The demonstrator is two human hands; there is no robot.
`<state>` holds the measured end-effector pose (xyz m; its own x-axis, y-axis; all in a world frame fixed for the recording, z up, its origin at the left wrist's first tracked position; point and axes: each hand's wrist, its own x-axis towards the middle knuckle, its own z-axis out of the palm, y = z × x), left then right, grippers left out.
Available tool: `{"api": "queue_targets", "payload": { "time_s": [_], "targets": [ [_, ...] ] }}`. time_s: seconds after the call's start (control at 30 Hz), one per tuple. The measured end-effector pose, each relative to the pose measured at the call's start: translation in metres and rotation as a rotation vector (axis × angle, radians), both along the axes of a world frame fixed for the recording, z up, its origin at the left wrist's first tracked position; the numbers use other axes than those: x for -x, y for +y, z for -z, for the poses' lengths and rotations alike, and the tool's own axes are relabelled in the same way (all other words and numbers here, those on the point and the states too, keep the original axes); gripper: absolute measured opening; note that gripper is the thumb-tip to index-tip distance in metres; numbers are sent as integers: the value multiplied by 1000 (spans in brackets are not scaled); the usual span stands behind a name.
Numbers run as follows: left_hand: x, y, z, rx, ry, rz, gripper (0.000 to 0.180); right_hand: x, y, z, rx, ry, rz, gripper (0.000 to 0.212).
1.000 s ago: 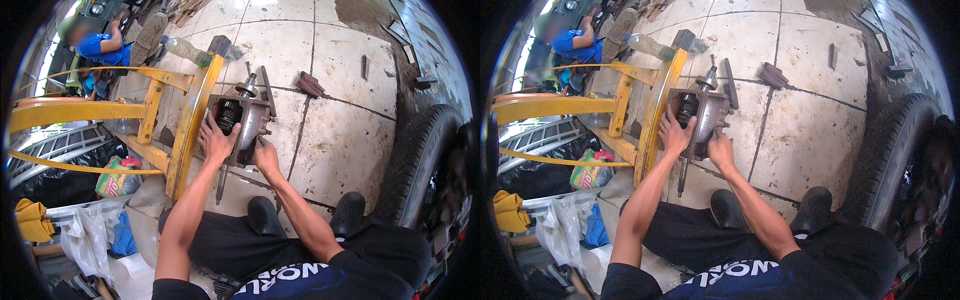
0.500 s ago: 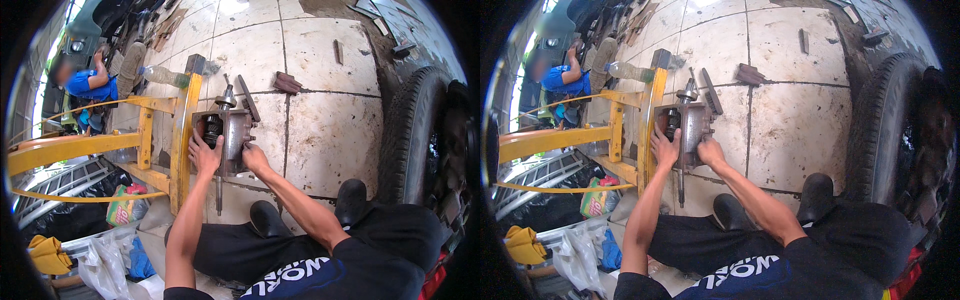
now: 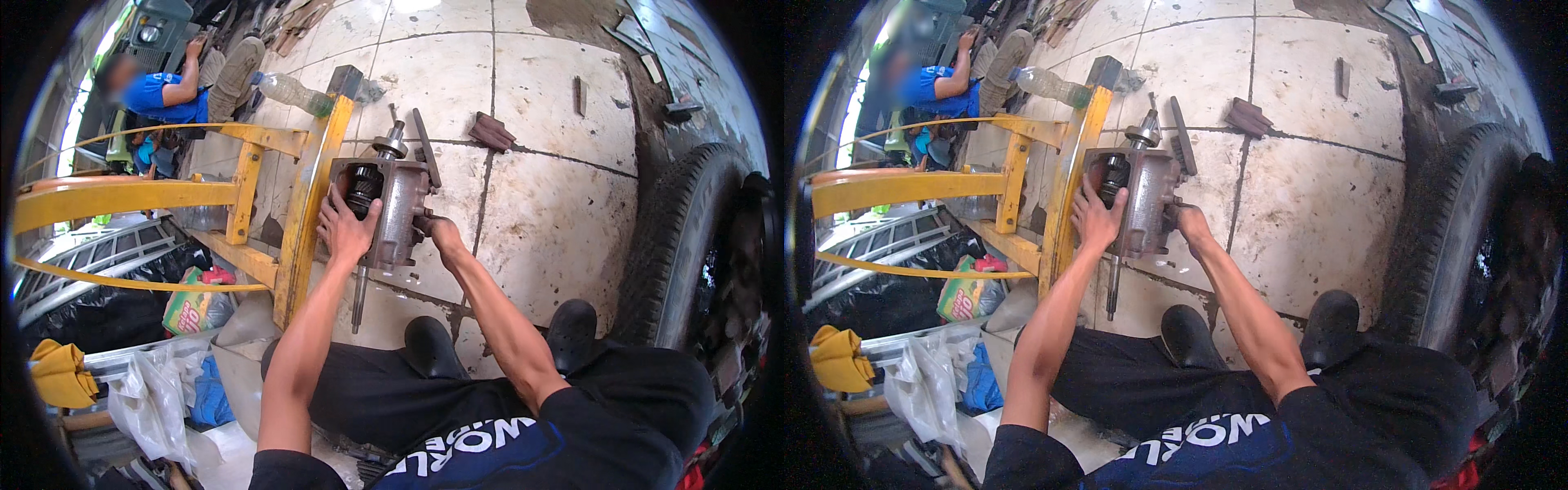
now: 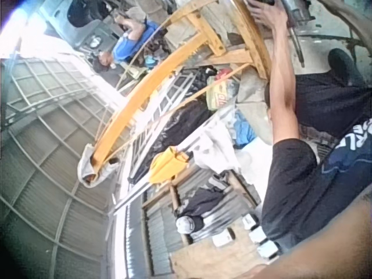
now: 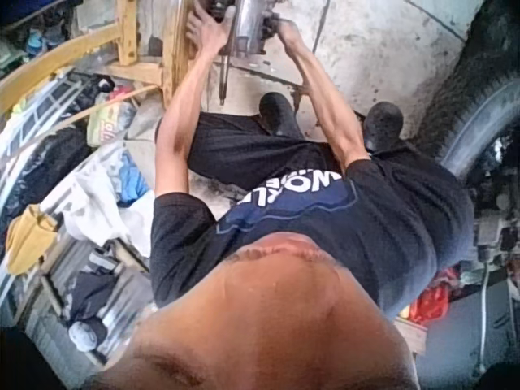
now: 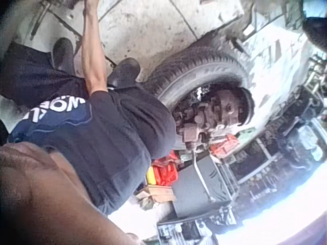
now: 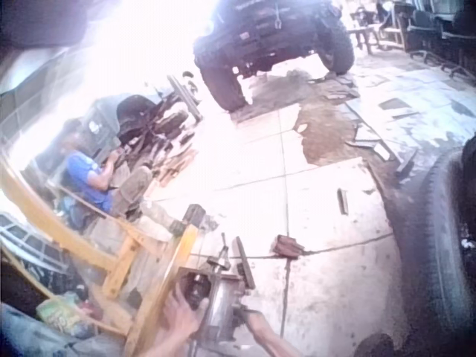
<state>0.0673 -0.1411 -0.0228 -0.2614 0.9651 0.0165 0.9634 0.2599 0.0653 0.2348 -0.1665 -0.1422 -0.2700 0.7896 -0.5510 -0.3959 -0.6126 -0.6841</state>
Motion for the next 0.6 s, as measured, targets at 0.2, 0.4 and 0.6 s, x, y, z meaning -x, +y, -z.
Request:
{"api": "queue_targets", "payload": {
  "time_s": [0.2, 0.4, 0.6],
  "targets": [
    [0, -2, 2, -25, -29, 23, 112, -3, -1, -13, 21, 237, 160, 24],
    [0, -6, -1, 2, -32, 4, 115, 3, -11, -27, 91, 131, 154, 27],
    [2, -4, -1, -15, -36, -1, 115, 10, -4, -25, 103, -2, 61, 23]
  ]
}}
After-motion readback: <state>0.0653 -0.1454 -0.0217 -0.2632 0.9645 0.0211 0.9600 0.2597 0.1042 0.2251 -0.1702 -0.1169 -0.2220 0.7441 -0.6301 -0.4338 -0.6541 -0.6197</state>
